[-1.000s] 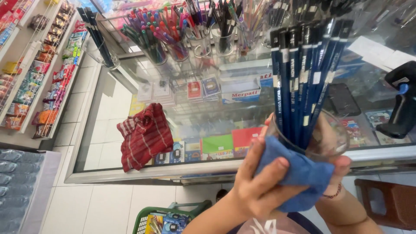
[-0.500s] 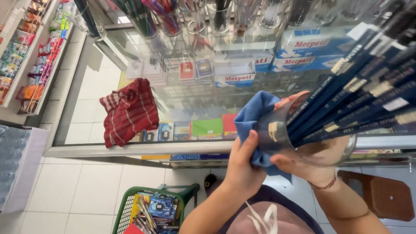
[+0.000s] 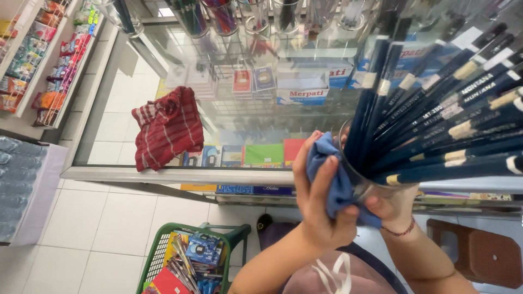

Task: Cleaning and organizing pens, pencils, and brushes at a store counter.

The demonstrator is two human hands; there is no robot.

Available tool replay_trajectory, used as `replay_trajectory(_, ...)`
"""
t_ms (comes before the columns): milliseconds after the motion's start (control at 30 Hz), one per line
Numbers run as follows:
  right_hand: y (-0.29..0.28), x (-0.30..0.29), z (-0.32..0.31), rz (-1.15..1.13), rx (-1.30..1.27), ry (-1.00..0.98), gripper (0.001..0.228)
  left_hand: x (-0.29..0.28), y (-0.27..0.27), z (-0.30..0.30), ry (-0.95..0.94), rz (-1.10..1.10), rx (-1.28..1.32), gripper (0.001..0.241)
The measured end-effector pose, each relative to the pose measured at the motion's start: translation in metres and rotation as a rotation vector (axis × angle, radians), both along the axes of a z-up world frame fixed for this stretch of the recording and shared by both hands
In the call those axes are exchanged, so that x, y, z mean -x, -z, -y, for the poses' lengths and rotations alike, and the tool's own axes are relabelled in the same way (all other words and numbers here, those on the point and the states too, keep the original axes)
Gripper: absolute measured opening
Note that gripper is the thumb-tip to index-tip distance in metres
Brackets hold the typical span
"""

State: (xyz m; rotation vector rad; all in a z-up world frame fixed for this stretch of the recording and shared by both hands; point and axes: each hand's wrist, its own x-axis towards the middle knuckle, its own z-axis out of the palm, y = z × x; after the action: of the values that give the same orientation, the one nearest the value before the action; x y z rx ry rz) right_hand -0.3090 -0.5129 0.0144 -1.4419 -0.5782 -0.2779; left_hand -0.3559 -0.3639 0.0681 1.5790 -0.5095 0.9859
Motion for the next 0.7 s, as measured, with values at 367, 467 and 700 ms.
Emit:
replay_trajectory(367,0.019,-0.034,0.002,0.08,-0.247,-0.022,0.097,-0.012,-0.019,-0.018,0.603,-0.438,0.653,0.067)
replay_trajectory(467,-0.002,-0.037,-0.006,0.089,-0.251,0.024,0.098,-0.006,-0.005,-0.01,0.351,-0.316,0.502,0.067)
replay_trajectory(700,-0.036,-0.008,-0.03,0.135,0.0,0.192,0.097,-0.002,-0.005,-0.004,-0.11,-0.116,0.089,0.054)
